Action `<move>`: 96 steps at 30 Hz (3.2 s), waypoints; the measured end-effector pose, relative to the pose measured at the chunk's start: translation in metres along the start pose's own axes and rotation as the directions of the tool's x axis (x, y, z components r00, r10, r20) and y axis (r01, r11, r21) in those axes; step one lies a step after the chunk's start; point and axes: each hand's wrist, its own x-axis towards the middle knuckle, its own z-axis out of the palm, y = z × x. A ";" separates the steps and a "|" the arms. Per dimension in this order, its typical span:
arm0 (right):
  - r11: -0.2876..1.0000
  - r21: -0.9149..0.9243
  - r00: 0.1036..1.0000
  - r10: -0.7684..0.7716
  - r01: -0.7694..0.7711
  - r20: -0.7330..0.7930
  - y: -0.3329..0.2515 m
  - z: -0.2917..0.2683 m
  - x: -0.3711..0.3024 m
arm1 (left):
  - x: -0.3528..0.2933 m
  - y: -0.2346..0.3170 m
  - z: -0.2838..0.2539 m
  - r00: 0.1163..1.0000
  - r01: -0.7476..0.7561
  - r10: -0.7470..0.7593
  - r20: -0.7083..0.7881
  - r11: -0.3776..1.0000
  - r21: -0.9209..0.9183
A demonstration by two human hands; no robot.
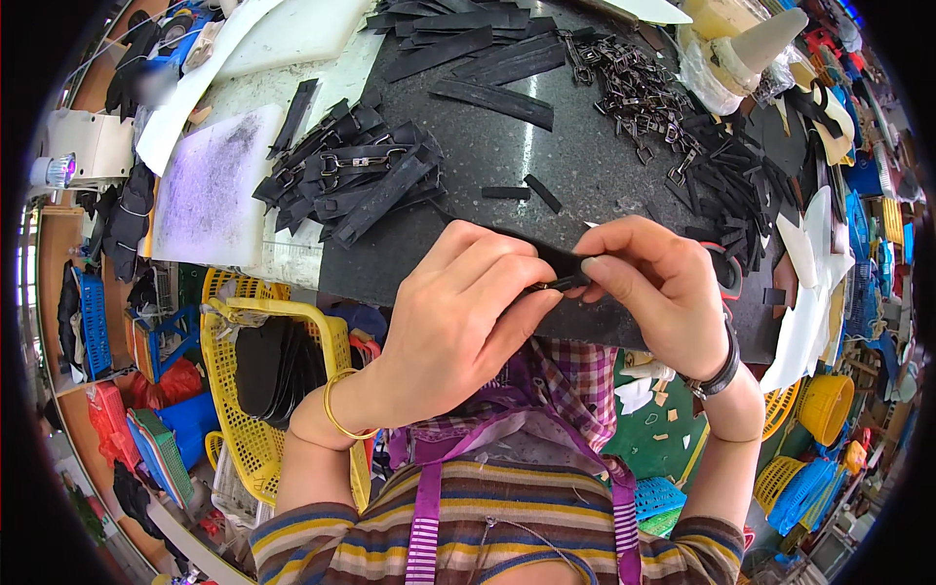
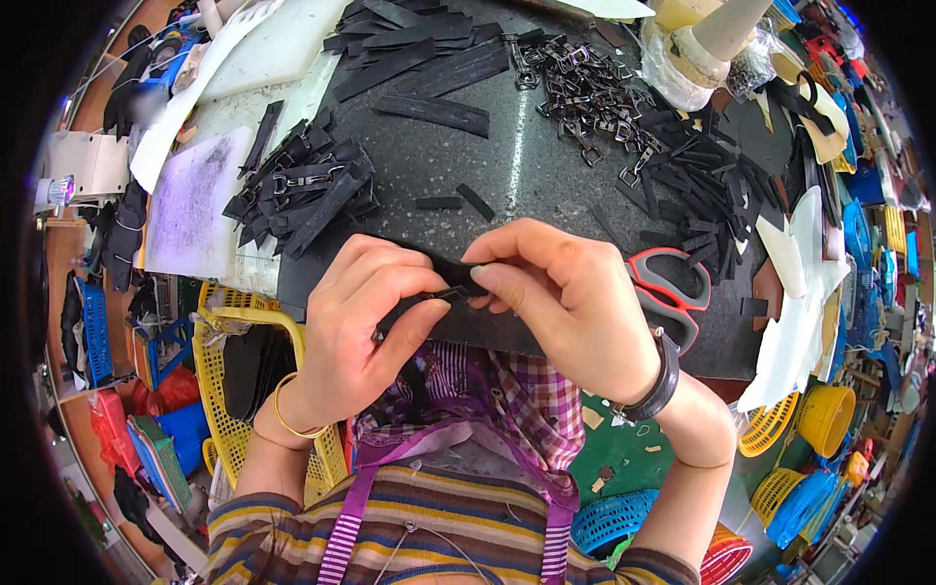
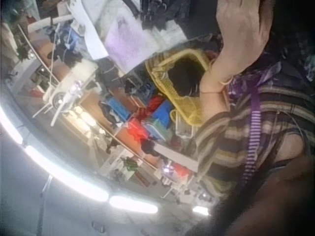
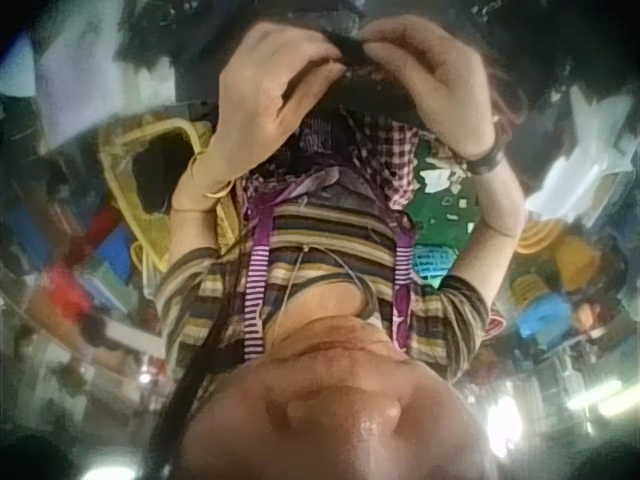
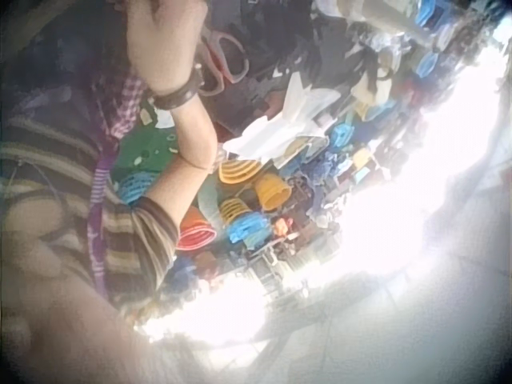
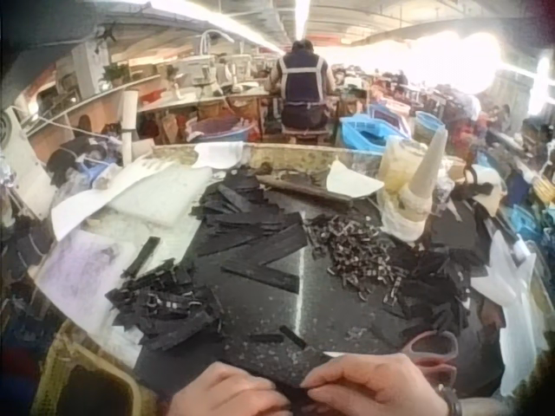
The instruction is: The person assembles small straps by threading narrow strips of material through metal buckles and folding them by hand on a workbench.
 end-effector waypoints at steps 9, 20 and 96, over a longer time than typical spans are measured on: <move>0.911 -0.307 0.957 -0.289 0.274 -0.001 -0.002 0.000 -0.005 | 0.003 0.005 -0.001 1.000 -0.020 0.021 -0.017 0.999 0.030; 0.831 -0.402 0.910 -0.414 0.385 0.016 0.000 -0.005 -0.002 | 0.006 -0.001 0.007 0.995 -0.068 0.071 -0.070 0.996 0.050; 0.238 -0.945 0.877 -0.472 0.226 0.091 0.056 0.015 0.060 | 0.056 -0.071 -0.019 0.973 -0.227 0.205 0.103 0.813 0.537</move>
